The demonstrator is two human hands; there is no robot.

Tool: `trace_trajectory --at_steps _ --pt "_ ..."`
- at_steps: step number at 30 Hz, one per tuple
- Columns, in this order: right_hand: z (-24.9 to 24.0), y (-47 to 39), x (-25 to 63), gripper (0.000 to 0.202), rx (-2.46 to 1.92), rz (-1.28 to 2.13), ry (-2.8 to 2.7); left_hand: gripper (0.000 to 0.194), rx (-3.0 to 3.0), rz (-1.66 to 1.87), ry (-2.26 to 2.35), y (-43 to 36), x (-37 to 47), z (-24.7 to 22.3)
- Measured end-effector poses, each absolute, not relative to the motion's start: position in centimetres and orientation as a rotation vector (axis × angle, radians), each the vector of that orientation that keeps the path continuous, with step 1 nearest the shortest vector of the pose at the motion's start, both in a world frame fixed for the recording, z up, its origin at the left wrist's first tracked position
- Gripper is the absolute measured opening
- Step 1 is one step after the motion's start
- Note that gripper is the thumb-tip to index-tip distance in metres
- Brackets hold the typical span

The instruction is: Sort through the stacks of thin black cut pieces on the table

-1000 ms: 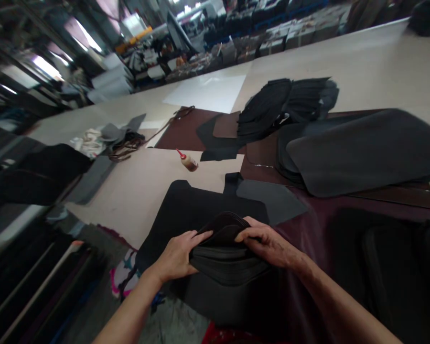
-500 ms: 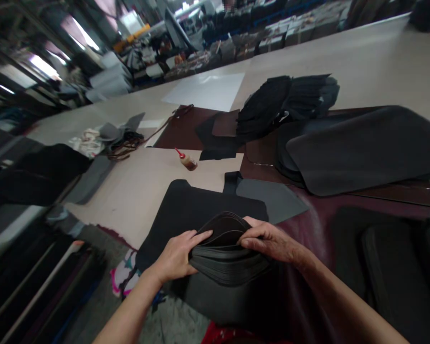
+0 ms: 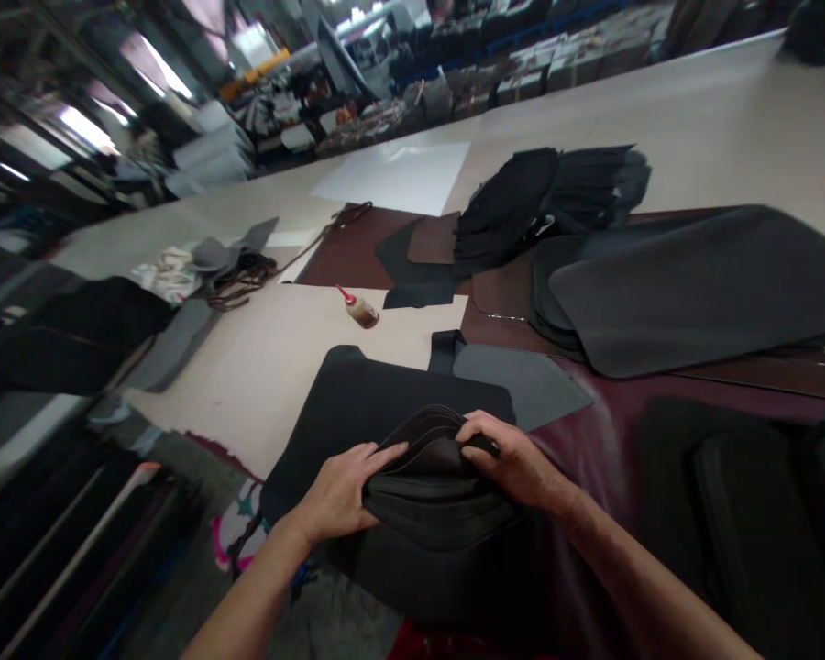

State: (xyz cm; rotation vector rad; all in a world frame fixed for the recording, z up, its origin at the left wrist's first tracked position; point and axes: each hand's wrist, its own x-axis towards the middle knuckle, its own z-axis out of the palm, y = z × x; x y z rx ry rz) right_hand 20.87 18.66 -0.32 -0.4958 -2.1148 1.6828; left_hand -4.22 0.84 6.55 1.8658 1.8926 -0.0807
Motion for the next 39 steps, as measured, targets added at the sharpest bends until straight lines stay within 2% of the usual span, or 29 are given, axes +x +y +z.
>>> trace_trajectory --at_steps 5,13,20,24,27,32,39 --pt "0.9 18.9 21.3 0.038 -0.3 1.853 -2.157 0.09 1.872 -0.071 1.886 0.9 -4.2 6.7" --pt "2.8 20.2 21.7 0.035 -0.229 2.061 -2.186 0.091 1.875 -0.106 1.886 1.0 -4.2 6.7" --pt "2.4 20.2 21.4 0.038 -0.185 2.062 -2.17 0.089 1.87 -0.086 1.888 0.8 -4.3 6.5" --pt "1.8 20.2 21.5 0.037 -0.193 1.973 -2.233 0.091 1.87 -0.091 1.888 0.8 -4.3 6.4" --pt "0.7 19.5 21.4 0.034 -0.27 1.767 -2.3 0.09 1.863 -0.078 1.879 0.9 -4.3 6.5" --pt "-0.7 17.9 21.1 0.014 -0.465 1.47 -2.216 0.091 1.869 -0.08 1.889 0.9 -4.3 6.5" --pt "-0.9 17.5 21.2 0.017 -0.373 1.446 -2.084 0.09 1.873 -0.068 1.895 0.8 -4.3 6.4"
